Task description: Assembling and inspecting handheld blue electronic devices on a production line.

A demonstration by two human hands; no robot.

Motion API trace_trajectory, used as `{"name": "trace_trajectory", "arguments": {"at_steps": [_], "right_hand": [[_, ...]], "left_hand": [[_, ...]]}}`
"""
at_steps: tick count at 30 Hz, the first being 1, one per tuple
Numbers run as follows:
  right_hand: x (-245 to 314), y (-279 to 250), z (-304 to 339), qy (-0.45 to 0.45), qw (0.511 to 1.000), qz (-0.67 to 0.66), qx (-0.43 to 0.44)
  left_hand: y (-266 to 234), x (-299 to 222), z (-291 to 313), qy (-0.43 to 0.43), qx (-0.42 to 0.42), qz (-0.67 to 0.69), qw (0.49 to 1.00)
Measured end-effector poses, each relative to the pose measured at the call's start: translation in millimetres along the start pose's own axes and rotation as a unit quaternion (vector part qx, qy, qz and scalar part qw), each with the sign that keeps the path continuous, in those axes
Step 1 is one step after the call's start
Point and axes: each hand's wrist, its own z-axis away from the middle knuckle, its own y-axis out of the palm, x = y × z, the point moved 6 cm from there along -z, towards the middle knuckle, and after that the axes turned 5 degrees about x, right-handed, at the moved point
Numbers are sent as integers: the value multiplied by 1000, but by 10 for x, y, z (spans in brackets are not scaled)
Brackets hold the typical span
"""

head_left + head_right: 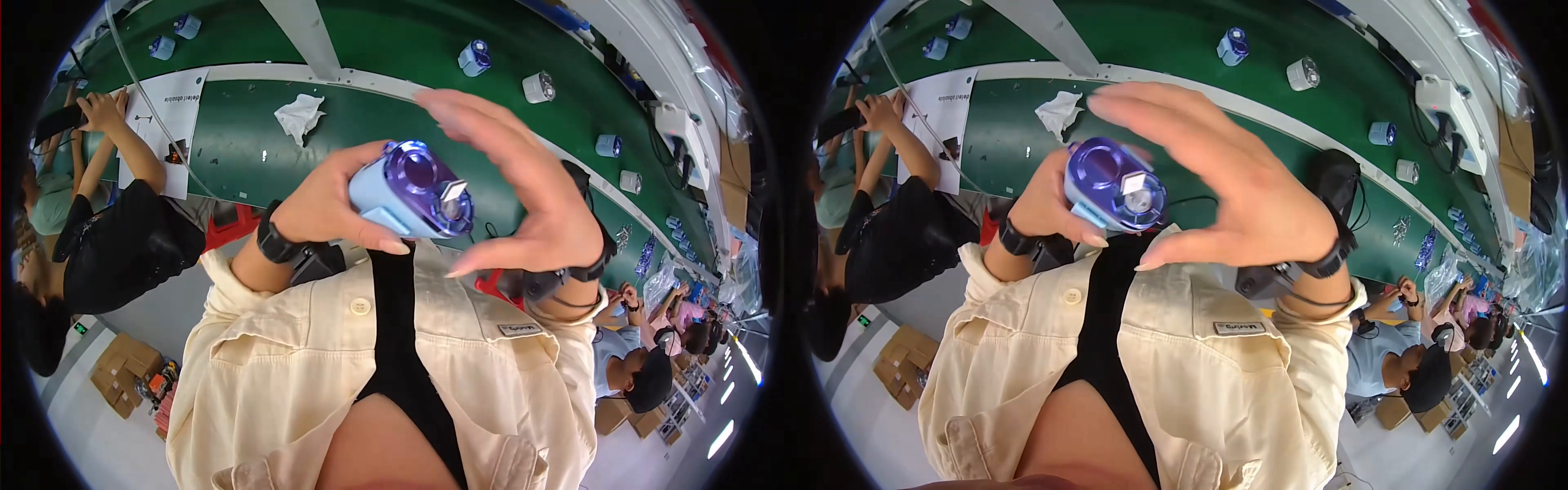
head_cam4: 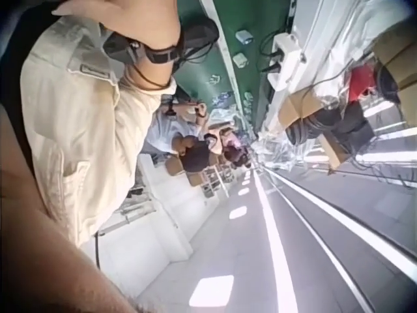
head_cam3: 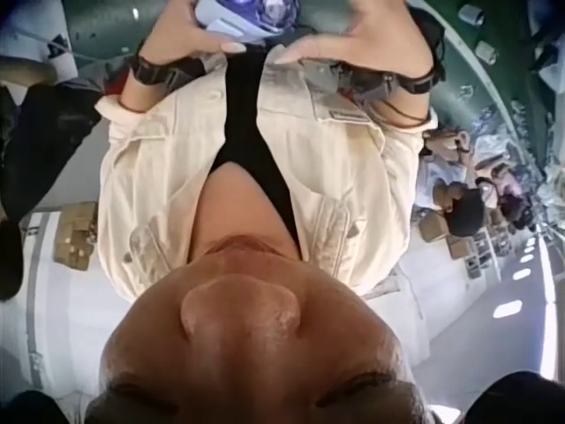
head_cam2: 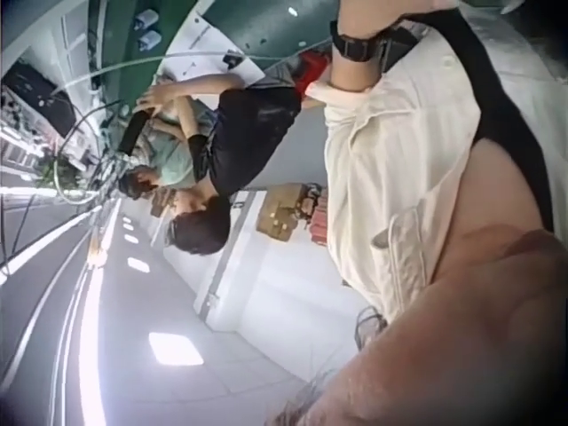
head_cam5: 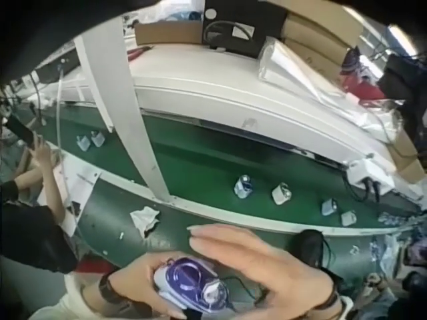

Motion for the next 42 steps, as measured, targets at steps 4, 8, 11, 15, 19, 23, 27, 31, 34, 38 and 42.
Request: {"name": "trace_trajectory", "arguments": {"at_steps": [4,8,11,15,19,23,27,31,34,38,42], "right_hand": [[200,-70,244,2,998,-32,-50],[357,-47,222,-26,998,24,-44],[458,-6,169,-78,993,78,-44],[500,60,159,-41,997,41,-45],[320,237,287,114,965,-173,-159],[272,299,338,100,937,-207,-263],[295,356,340,87,939,-197,-269],[307,406,347,53,941,-151,-300],[303,432,355,44,931,-150,-331],[269,480,349,32,921,-158,-354],[333,485,338,-48,928,-82,-362]], "left_hand": [[154,-200,192,11,-108,-49,993],[297,-336,328,76,-144,-117,980],[360,-362,395,95,-169,-155,969],[430,-451,512,136,-223,-227,938],[523,-507,622,155,-277,-334,888],[615,-573,689,158,-340,-434,820],[645,-606,692,197,-372,-493,761],[641,-534,690,260,-385,-494,735],[652,-550,694,285,-372,-500,728],[693,-596,680,299,-342,-545,705],[712,-640,678,323,-341,-571,674]]}}
